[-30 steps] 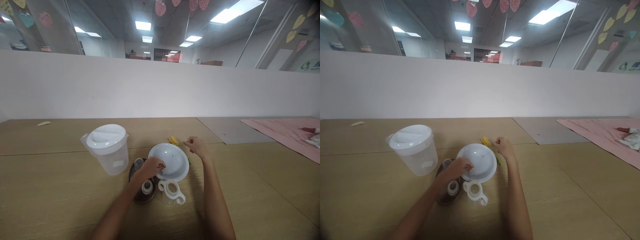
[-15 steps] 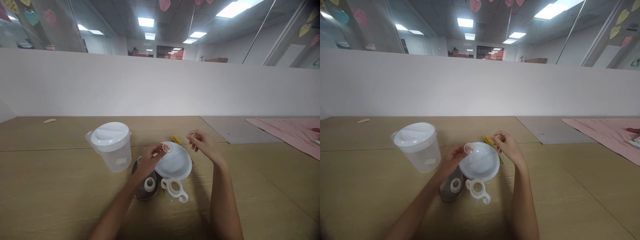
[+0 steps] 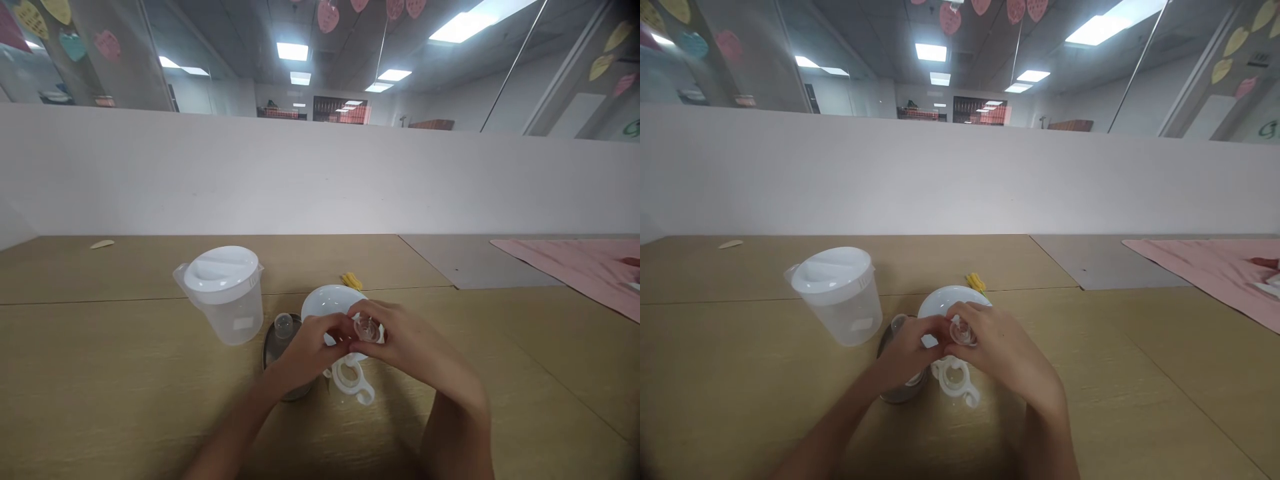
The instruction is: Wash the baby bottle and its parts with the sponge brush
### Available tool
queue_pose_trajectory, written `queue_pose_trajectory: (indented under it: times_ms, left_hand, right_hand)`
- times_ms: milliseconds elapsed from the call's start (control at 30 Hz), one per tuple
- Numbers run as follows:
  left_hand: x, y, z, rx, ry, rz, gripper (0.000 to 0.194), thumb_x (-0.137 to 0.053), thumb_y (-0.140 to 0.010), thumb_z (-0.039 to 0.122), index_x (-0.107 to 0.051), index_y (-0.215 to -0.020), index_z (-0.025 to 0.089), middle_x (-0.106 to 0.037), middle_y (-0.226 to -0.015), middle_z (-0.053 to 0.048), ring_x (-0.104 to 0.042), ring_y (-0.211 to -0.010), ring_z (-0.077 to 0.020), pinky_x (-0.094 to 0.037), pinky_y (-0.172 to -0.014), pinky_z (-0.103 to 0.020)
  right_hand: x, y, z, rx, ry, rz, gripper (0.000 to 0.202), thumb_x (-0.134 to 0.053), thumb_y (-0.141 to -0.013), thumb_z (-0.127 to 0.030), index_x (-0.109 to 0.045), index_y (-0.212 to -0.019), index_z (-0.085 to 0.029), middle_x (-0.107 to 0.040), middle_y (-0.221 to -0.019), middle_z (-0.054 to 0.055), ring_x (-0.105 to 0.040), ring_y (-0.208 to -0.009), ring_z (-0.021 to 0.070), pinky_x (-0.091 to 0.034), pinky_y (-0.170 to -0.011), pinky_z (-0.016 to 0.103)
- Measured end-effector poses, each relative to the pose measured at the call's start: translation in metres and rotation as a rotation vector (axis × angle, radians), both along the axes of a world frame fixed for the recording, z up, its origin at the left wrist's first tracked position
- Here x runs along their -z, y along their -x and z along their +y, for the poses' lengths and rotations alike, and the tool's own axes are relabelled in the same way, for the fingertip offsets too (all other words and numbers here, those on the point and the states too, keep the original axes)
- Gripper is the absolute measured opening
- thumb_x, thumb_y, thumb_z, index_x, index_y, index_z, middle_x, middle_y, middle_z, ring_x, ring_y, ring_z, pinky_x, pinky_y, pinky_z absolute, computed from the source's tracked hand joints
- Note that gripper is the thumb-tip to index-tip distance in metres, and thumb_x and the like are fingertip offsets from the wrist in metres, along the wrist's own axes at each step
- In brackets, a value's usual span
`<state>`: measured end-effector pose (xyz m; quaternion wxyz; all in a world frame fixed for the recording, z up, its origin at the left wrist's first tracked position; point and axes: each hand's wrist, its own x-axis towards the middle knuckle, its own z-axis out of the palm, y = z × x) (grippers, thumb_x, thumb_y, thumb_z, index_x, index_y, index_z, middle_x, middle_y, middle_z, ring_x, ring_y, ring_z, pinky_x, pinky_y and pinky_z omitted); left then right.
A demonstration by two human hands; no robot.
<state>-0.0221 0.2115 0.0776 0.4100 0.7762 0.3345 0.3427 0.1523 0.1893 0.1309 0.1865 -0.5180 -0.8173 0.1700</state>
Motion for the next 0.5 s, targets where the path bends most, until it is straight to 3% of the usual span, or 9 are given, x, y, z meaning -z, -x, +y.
queue_pose_trajectory:
  times_ms: [200,500]
  left_hand:
    - [0.017,0.001,0.005,0.119,-0.105,0.426,0.019,-0.06,-0.079,0.028,-0.065,-0.095,0.019,-0.068,-0.096,-0.002,-0.061,-0.087,-0.0185,-0.042,-0.078,-0.025]
    - [0.027,0.0,0.008,0.137,-0.132,0.473,0.016,-0.055,-0.081,0.024,-0.068,-0.089,0.02,-0.069,-0.09,-0.002,-0.062,-0.084,-0.0183,-0.041,-0.071,-0.023]
  right_hand:
    - [0.0,0.005,0.004,0.021,0.019,-0.067,0.023,-0.06,-0.08,-0.037,-0.059,-0.099,-0.024,-0.064,-0.082,0.0,-0.056,-0.068,0.0144,-0.036,-0.058,0.025]
    - [0.008,0.001,0.006,-0.037,-0.008,-0.111,0.018,-0.058,-0.081,-0.038,-0.057,-0.089,-0.022,-0.062,-0.077,0.0,-0.052,-0.067,0.0157,-0.032,-0.056,0.025]
